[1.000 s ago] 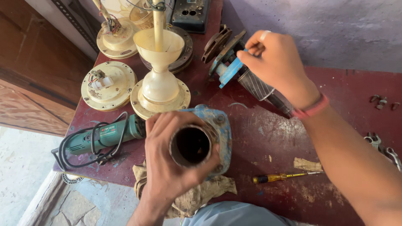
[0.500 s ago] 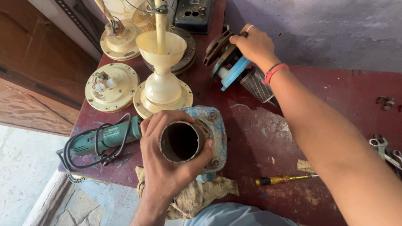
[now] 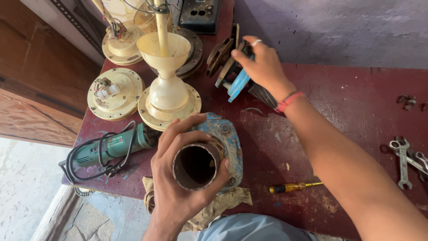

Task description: The person inserts a cylindrical rotor into a blue motor housing, aligns the flange, and secures it by hand-tightening and then wrench-tightening bolts. The person uses a rag to wipe the housing and a wrench to tighten the fasteners.

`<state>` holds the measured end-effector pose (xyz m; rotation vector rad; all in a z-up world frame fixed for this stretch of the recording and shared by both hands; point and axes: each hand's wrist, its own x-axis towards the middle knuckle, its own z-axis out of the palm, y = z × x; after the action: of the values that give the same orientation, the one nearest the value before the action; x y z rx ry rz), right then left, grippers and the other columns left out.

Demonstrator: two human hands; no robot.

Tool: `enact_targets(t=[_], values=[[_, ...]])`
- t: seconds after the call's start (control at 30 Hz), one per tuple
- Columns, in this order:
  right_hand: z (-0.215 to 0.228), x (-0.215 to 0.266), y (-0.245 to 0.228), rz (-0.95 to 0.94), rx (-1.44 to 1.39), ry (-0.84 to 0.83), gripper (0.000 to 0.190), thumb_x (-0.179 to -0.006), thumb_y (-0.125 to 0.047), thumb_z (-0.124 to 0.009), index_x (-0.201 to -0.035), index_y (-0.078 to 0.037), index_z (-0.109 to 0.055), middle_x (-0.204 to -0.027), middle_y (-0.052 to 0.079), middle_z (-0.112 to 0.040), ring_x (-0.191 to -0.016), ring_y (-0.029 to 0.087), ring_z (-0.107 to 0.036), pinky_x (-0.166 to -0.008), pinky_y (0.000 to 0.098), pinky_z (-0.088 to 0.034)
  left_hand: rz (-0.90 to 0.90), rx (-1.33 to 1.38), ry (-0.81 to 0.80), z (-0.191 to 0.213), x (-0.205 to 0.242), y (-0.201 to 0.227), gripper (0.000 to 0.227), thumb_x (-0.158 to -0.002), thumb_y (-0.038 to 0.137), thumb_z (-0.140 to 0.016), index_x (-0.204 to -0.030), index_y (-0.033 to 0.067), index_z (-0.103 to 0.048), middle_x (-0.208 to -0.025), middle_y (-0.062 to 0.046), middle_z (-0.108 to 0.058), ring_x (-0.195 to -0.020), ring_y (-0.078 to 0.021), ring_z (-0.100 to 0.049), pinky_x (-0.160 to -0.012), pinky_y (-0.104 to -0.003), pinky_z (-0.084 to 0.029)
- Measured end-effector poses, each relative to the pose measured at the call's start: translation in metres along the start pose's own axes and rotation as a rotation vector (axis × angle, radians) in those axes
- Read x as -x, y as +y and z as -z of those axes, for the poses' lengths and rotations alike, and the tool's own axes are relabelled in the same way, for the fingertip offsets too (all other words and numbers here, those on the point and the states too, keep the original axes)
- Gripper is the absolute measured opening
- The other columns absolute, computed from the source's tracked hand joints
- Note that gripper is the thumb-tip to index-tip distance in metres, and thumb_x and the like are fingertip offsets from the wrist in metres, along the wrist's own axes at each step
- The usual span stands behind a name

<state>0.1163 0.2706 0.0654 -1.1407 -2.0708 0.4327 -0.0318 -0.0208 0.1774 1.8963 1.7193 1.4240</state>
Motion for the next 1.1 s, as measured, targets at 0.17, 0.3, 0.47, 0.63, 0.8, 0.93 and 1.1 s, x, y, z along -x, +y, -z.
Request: enact_targets(t=[0.17, 0.3, 0.47, 0.63, 0.8, 0.93, 1.1], values=[[0.038, 0.090, 0.021, -0.008, -0.325, 0.154, 0.028, -0.104, -0.026, -0.069, -0.116, 0.000, -0.069, -0.096, 0.009, -0.074, -0.082, 0.017, -0.067, -0.072, 0.0285, -0.052, 0.005, 0.064, -0.061, -0.003, 0.000, 0.000, 0.039, -0.071, 0.018, -0.086, -0.103, 0.0102, -0.065, -0.112, -0.003, -0.076, -0.118, -0.0218, -0.074, -0.119, -0.047, -0.042], [0.032, 0.147, 0.023, -0.127, -0.190, 0.071, 0.019, -0.093, -0.021, -0.072, -0.100, -0.004, -0.073, -0.084, 0.007, -0.070, -0.075, 0.018, -0.062, -0.066, 0.0280, -0.049, -0.018, 0.052, -0.066, -0.005, -0.003, 0.000, 0.039, -0.070, 0.018, -0.086, -0.102, 0.0103, -0.064, -0.109, -0.002, -0.076, -0.118, -0.0208, -0.074, -0.116, -0.046, -0.044], [0.046, 0.120, 0.057, 0.037, -0.016, 0.285, 0.034, -0.097, -0.017, -0.079, -0.122, 0.005, -0.068, -0.116, 0.017, -0.072, -0.108, 0.025, -0.067, -0.090, 0.0370, -0.053, -0.021, 0.061, -0.094, -0.004, -0.003, 0.001, 0.038, -0.069, 0.016, -0.086, -0.101, 0.0109, -0.065, -0.110, -0.003, -0.076, -0.115, -0.0201, -0.075, -0.115, -0.044, -0.045], [0.030, 0.124, 0.048, -0.121, -0.317, 0.187, 0.033, -0.097, -0.030, -0.072, -0.113, -0.001, -0.071, -0.109, 0.013, -0.076, -0.105, 0.026, -0.075, -0.097, 0.0406, -0.061, -0.034, 0.041, -0.083, -0.003, -0.003, 0.002, 0.040, -0.068, 0.016, -0.086, -0.101, 0.0101, -0.064, -0.110, -0.003, -0.077, -0.117, -0.0217, -0.074, -0.115, -0.045, -0.044], [0.031, 0.073, 0.058, -0.035, 0.568, 0.195, 0.079, -0.072, -0.060, -0.079, -0.117, 0.003, -0.069, -0.100, 0.021, -0.074, -0.093, 0.034, -0.074, -0.082, 0.0421, -0.058, -0.027, 0.027, -0.084, -0.004, -0.001, 0.001, 0.039, -0.068, 0.015, -0.085, -0.101, 0.0107, -0.065, -0.110, -0.003, -0.077, -0.117, -0.0214, -0.074, -0.115, -0.045, -0.045], [0.025, 0.059, 0.066, -0.289, 0.054, -0.211, 0.060, -0.078, -0.045, -0.087, -0.111, 0.001, -0.070, -0.091, 0.019, -0.073, -0.087, 0.034, -0.074, -0.082, 0.0462, -0.057, -0.048, 0.031, -0.099, -0.003, -0.004, 0.001, 0.040, -0.068, 0.016, -0.086, -0.102, 0.0102, -0.065, -0.110, -0.003, -0.077, -0.119, -0.0222, -0.073, -0.114, -0.045, -0.045], [-0.007, 0.141, 0.031, -0.124, -0.182, 0.237, 0.026, -0.099, -0.024, -0.073, -0.111, -0.001, -0.073, -0.101, 0.013, -0.075, -0.095, 0.028, -0.069, -0.084, 0.0368, -0.056, -0.020, 0.033, -0.100, -0.001, -0.001, -0.003, 0.041, -0.068, 0.017, -0.086, -0.103, 0.0097, -0.065, -0.109, -0.003, -0.078, -0.119, -0.0219, -0.074, -0.115, -0.044, -0.045]])
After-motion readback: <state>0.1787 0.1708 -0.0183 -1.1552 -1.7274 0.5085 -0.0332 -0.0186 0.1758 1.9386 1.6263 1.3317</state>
